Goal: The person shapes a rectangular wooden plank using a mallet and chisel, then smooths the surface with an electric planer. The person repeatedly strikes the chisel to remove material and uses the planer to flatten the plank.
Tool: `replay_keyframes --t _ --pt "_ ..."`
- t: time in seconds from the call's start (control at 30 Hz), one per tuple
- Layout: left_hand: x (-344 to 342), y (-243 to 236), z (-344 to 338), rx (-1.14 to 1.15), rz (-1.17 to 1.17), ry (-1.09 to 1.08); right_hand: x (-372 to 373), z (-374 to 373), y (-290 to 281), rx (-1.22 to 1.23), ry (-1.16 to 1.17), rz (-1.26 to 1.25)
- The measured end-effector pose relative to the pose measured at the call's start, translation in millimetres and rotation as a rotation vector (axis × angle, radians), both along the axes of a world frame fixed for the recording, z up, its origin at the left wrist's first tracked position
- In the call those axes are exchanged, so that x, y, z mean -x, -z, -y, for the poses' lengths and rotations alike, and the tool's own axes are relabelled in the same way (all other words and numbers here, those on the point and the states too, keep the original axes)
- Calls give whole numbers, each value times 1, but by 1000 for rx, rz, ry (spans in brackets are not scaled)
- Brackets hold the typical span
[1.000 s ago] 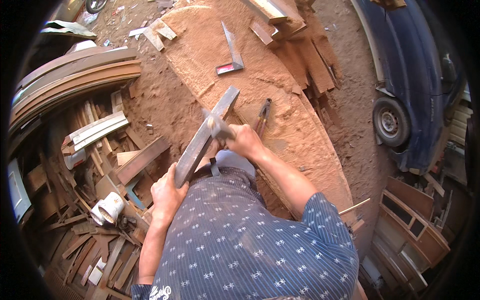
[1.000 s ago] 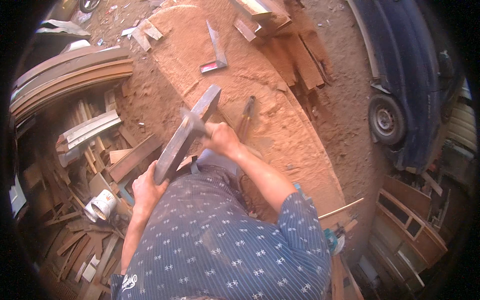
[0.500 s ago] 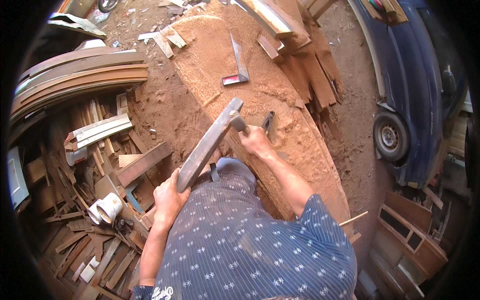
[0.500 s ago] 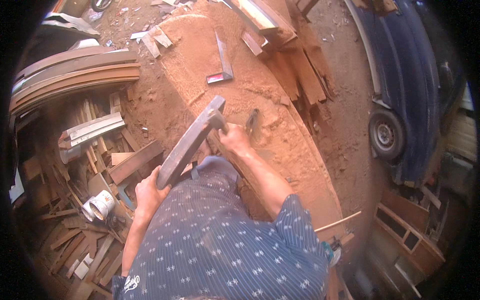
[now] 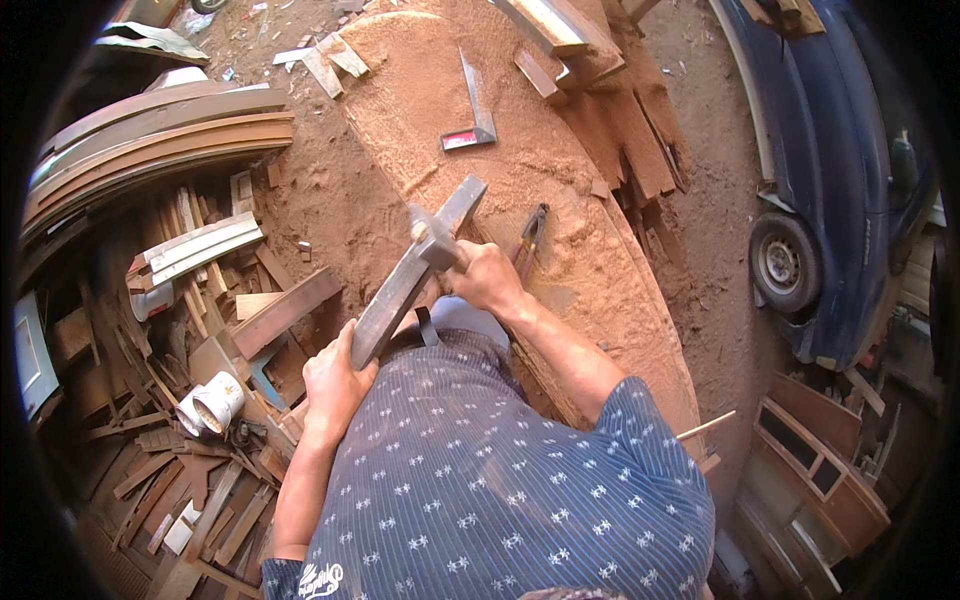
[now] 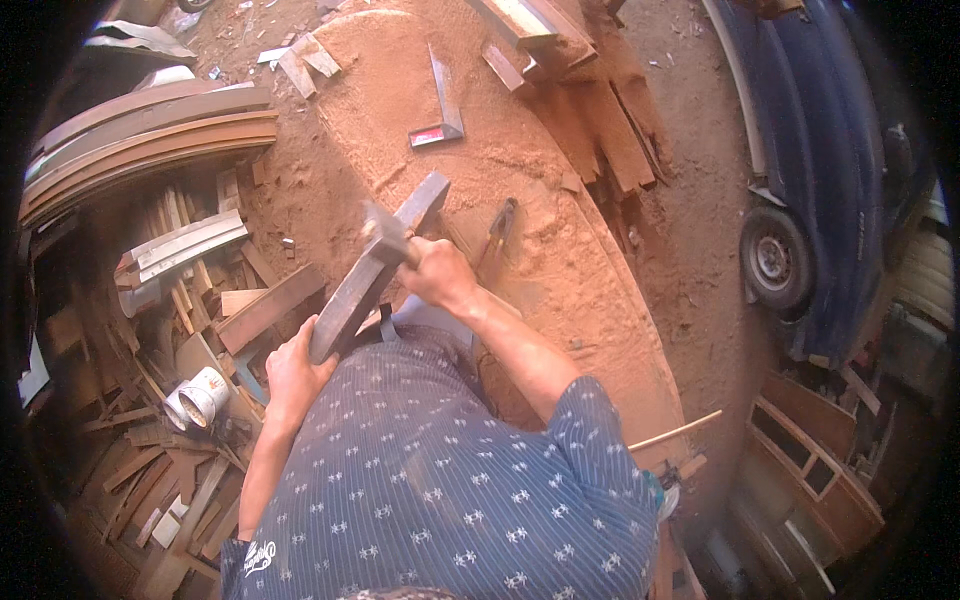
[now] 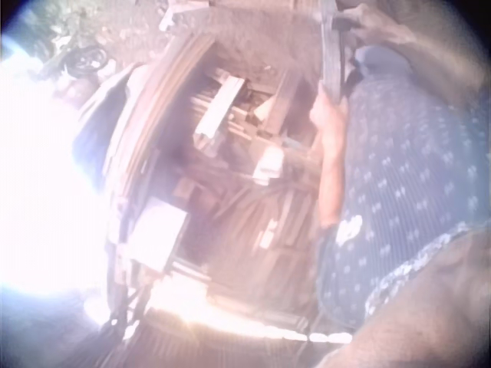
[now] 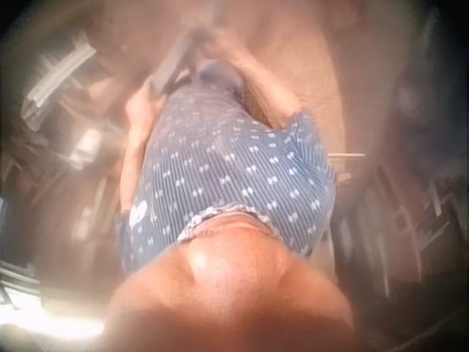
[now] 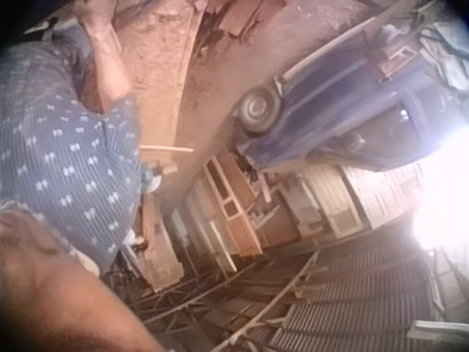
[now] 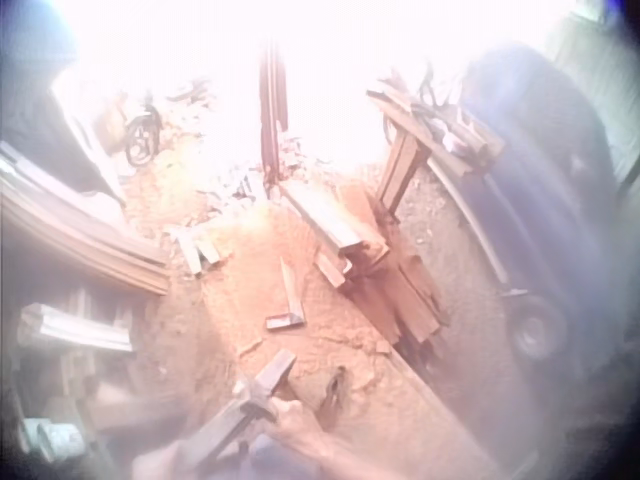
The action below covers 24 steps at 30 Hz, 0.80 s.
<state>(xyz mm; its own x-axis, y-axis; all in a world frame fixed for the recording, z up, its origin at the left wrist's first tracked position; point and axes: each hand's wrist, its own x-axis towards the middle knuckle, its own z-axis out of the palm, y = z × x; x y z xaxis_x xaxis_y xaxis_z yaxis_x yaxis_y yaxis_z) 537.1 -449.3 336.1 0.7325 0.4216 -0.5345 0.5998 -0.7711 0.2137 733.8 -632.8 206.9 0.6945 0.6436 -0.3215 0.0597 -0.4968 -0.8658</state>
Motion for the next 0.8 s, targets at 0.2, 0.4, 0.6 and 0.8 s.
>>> replay_keyframes --t 0.2,0.4,0.6,0.8 --pt "8 -1 2 -5 -11 34 16 3 -46 -173 -231 170" --pt "5 6 2 -42 12 55 -51 40 50 137 121 68" --pt "4 0 7 -29 10 70 -7 24 -34 -322 -136 194" --pt "9 1 8 -21 -22 52 -11 4 -6 120 -43 -306"
